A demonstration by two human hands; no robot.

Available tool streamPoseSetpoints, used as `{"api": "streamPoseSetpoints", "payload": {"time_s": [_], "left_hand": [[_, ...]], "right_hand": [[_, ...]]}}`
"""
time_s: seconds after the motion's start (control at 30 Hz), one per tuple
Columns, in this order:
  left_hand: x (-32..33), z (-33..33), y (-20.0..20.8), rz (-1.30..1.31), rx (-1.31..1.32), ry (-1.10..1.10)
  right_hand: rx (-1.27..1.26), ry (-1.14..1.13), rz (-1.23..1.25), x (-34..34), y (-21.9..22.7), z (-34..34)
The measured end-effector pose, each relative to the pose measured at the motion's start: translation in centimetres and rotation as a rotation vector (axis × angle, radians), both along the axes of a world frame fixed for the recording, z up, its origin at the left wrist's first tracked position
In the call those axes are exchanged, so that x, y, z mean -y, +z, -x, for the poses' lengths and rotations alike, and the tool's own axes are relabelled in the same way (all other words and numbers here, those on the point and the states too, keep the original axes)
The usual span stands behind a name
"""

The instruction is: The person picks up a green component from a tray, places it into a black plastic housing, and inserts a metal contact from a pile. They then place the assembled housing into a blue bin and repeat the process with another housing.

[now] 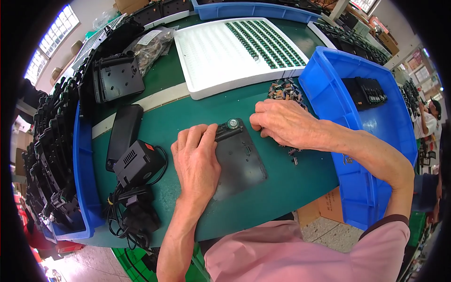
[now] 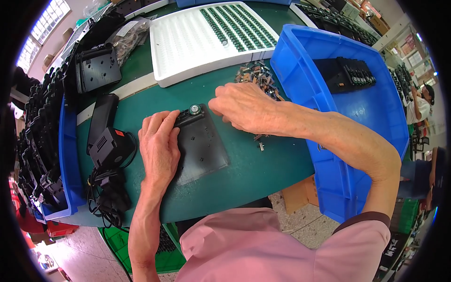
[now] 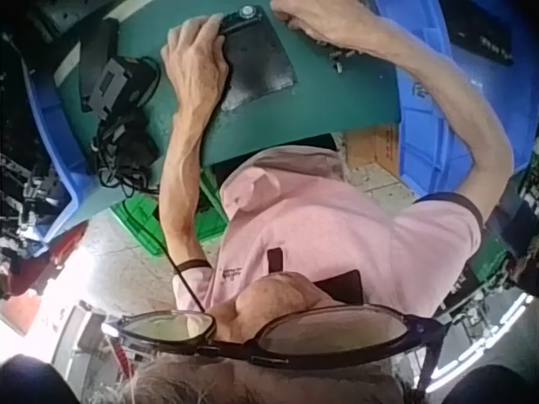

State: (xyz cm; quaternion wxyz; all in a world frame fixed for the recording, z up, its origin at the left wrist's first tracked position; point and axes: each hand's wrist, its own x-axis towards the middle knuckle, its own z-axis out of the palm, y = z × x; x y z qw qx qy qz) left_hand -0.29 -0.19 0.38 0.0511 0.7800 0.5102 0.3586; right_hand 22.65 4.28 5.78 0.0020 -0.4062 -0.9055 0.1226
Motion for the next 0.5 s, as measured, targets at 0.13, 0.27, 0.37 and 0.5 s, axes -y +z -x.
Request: {"api": "streamPoseSetpoints", "payload": {"time_s": [0.13,0.27,0.37,0.5], "left_hand": [[0.0,0.1,-0.1,-0.008,0.000,-0.010],[0.0,0.0,-0.1,-0.010,0.000,-0.010],[0.0,0.0,-0.1,-0.007,-0.001,-0.006],[0.1,0.1,0.1,0.001,-0.006,0.003]], "right_hand": [[-0.061,0.003,0.022,-0.2,0.3,0.1],[-0.278,-0.133,0.207,-0.4,0.8,0.5],[-0.368,-0.320,0.469,-0.4,2.4,1.2],[-0.435,-0.439,0.720,-0.5,2.6,1.2]]}}
